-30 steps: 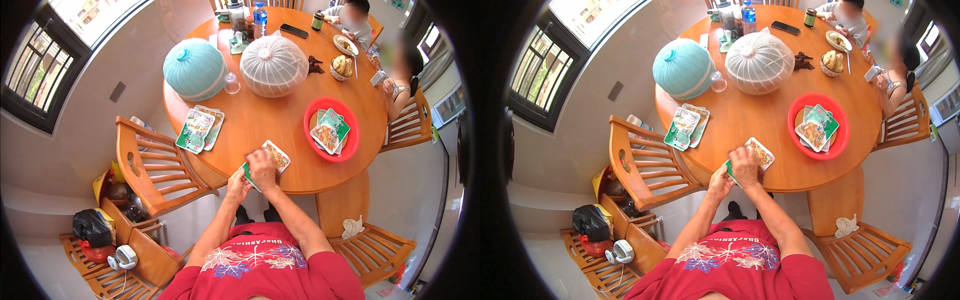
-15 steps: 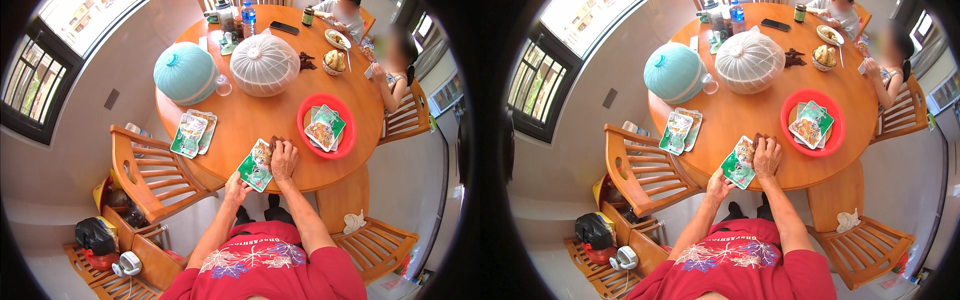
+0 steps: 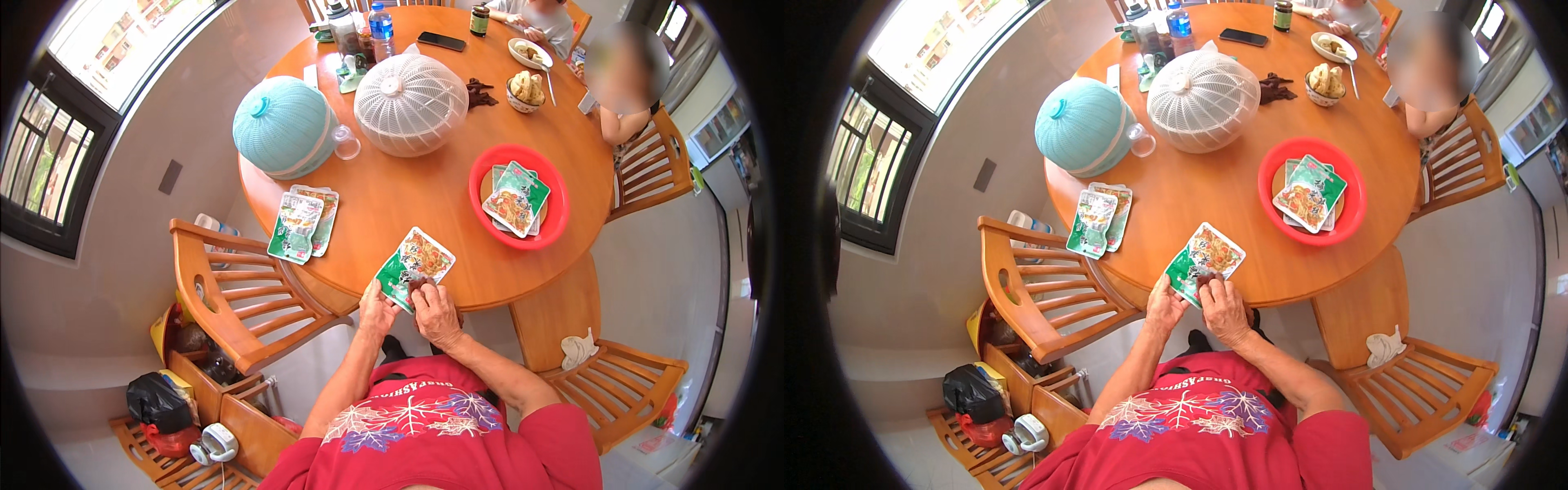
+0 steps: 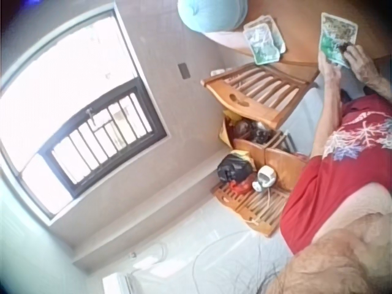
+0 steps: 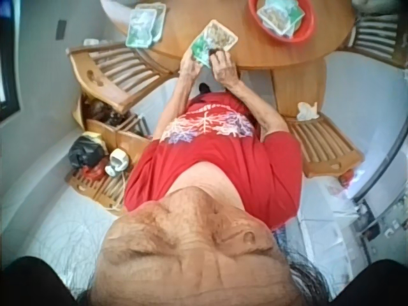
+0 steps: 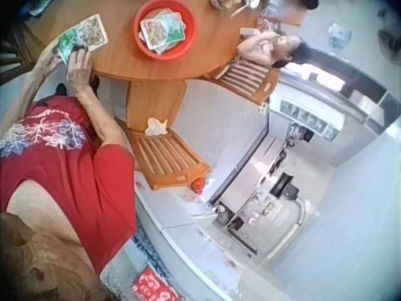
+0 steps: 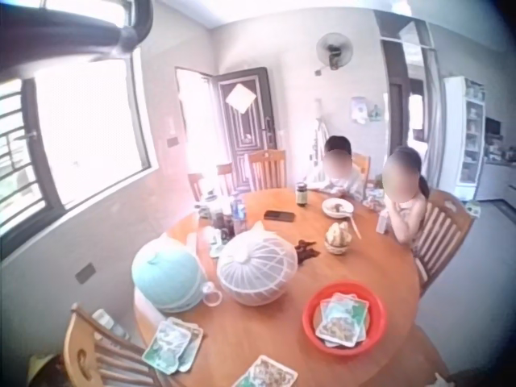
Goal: The person wipes the surface of several small food packets with a cloth, one by one, and places them into a red bowl. The person then wipes a small wooden side table.
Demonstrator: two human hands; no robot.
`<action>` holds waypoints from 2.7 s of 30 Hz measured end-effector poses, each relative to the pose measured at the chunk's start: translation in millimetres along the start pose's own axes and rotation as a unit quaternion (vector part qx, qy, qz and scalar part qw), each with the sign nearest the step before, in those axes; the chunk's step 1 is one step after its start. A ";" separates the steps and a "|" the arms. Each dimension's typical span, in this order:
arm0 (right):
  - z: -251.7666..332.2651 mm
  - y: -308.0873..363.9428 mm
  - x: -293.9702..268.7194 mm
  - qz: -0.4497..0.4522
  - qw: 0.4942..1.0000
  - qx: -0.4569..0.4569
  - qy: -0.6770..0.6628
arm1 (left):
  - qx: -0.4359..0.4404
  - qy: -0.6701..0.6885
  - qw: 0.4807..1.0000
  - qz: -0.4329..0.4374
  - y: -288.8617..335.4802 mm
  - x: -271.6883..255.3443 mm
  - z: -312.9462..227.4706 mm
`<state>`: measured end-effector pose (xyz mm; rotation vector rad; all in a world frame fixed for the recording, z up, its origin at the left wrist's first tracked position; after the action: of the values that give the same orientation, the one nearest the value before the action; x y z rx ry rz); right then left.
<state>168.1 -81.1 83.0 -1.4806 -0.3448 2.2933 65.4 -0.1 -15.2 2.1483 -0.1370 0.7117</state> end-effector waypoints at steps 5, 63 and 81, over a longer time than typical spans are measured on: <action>-26.7 -17.3 -12.8 0.050 0.974 -0.021 -0.222 | -0.011 -0.016 1.000 0.022 4.2 6.0 -3.0; -32.9 -82.5 26.5 -0.046 0.997 0.001 -0.065 | 0.014 0.028 0.997 -0.068 -16.4 -2.3 3.6; -92.4 -35.1 -14.6 -0.128 0.957 0.250 -0.070 | -0.034 0.048 0.998 -0.035 -12.8 2.2 -0.4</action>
<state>264.2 -56.5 71.0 -0.9650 0.0136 2.0757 71.4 8.6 -22.7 2.0388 -0.0337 0.7580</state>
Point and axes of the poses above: each hand's wrist, its own y-axis away from the middle knuckle, its own x-axis out of the palm, z = x × y, the point moved 7 cm from there along -y, towards the middle knuckle, and after that the axes turned 6 degrees about -z, right-handed, at the moved point
